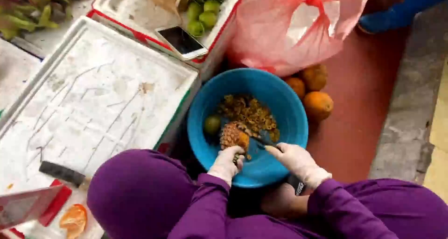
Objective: Using a small knife to precisely remove the eyes from a peeled pineapple in a spiral pattern over a plastic bowl.
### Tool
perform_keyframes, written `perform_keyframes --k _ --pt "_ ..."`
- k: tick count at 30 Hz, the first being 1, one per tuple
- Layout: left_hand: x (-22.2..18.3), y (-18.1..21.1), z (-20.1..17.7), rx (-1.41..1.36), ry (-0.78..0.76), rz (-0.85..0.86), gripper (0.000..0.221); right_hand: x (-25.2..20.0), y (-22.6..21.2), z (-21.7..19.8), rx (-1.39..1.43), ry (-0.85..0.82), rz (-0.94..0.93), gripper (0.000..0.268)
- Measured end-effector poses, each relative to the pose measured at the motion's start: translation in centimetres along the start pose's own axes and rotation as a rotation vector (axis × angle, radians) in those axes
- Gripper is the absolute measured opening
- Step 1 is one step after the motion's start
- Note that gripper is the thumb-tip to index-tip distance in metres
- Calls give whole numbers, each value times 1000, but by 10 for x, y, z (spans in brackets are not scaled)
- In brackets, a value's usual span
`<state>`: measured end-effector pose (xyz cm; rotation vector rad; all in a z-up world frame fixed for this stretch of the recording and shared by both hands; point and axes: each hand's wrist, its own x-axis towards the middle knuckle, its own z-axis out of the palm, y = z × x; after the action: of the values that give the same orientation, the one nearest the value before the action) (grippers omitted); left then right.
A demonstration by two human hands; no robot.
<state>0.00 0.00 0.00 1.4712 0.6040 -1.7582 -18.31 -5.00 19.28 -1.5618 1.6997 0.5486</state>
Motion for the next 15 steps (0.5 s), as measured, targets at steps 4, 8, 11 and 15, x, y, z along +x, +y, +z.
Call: perform_keyframes --k 4,8,11,15 --pt "5 6 0 2 23 -46 116 -11 -2 6 -148 -58 40 76" --pt "21 0 -5 19 19 -67 123 -9 -3 11 -213 -85 51 76" --pt "0 6 -1 69 3 -37 123 -6 -9 8 -242 -84 55 76" --pt "0 0 -1 154 6 -21 125 -4 -25 6 -248 -58 30 73"
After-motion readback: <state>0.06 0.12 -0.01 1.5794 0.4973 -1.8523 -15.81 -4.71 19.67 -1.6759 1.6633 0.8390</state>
